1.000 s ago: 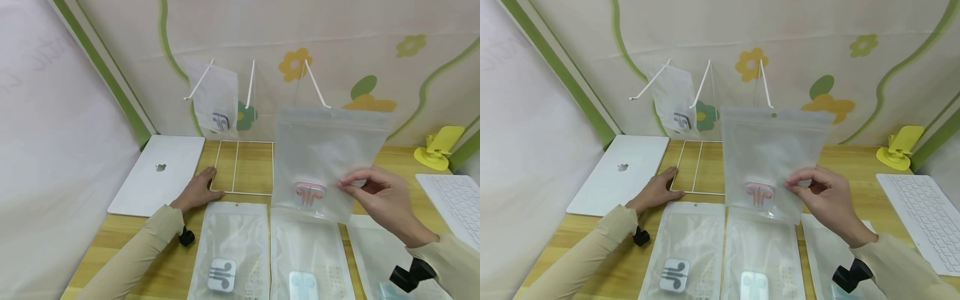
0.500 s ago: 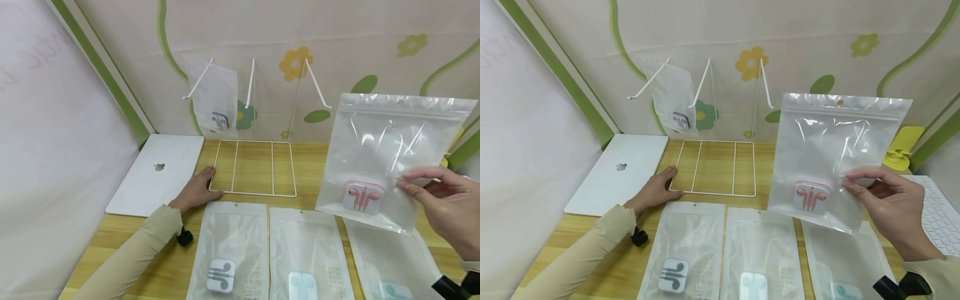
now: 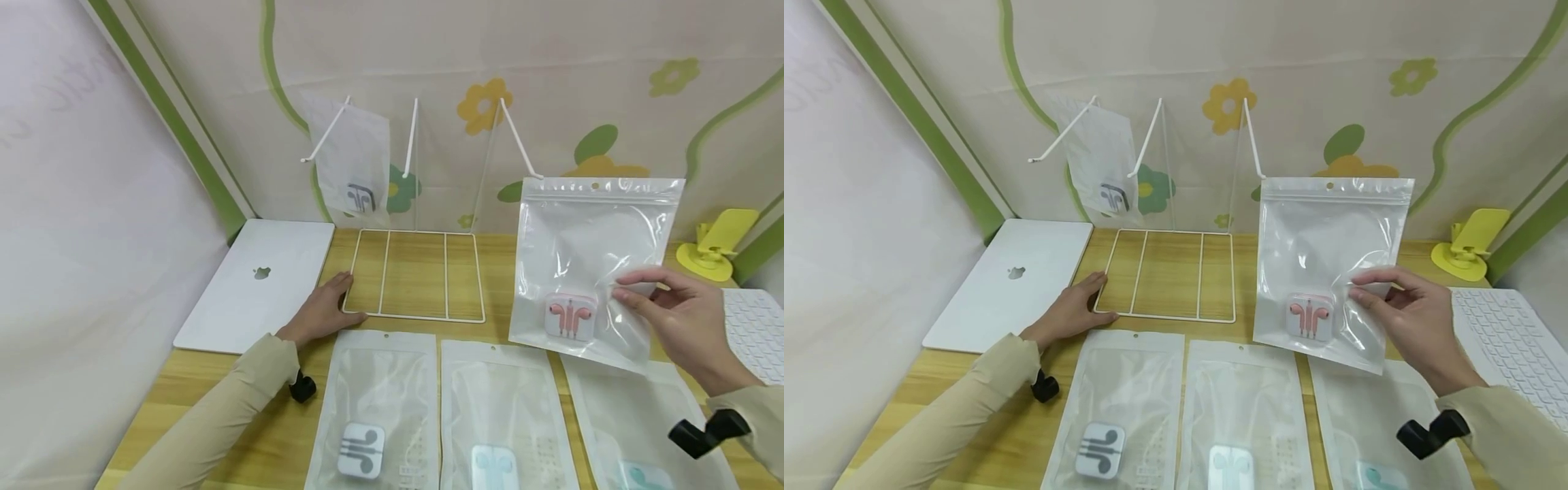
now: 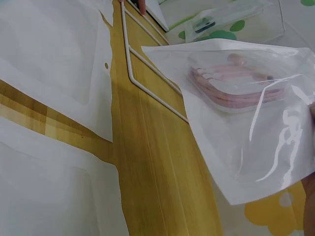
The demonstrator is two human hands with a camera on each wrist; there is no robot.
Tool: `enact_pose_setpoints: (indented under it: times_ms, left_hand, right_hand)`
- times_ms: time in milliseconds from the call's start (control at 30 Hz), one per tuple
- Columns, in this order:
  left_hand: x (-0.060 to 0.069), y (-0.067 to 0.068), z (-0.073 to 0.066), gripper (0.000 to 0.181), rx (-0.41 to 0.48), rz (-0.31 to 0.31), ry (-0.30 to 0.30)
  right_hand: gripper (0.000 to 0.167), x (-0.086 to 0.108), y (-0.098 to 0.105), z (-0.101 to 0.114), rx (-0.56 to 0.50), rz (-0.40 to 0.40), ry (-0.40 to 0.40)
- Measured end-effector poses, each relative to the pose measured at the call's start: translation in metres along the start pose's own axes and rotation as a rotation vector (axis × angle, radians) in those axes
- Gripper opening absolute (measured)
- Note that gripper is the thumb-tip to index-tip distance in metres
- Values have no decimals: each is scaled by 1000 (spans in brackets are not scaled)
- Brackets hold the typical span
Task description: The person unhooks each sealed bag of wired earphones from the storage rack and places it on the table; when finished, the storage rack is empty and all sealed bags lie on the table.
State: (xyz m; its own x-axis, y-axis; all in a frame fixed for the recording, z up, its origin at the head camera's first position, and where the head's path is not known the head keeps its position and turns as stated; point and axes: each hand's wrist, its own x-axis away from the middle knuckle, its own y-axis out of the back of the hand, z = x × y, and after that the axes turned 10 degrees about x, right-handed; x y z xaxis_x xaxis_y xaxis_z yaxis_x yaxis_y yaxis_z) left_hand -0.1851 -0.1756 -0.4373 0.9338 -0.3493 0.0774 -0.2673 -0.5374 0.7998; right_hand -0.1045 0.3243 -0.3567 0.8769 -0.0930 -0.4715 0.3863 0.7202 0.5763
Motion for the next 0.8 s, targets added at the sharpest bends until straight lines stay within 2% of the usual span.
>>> enact_pose_setpoints:
  times_ms: [300, 433, 600, 800]
  left_hand:
    - [-1, 0, -2, 91, -2, 5, 0]
    - [-2, 0, -2, 91, -6, 1, -3]
    - [-2, 0, -2, 91, -6, 3, 2]
    - [0, 1, -1, 91, -1, 5, 8]
  right_hand:
    - [17, -17, -29, -17, -2, 93, -125]
    - [20, -23, -42, -27, 82, 162, -184]
    - [30, -33, -52, -39, 214, 254, -211]
    - [34, -41, -62, -51, 249, 348, -232]
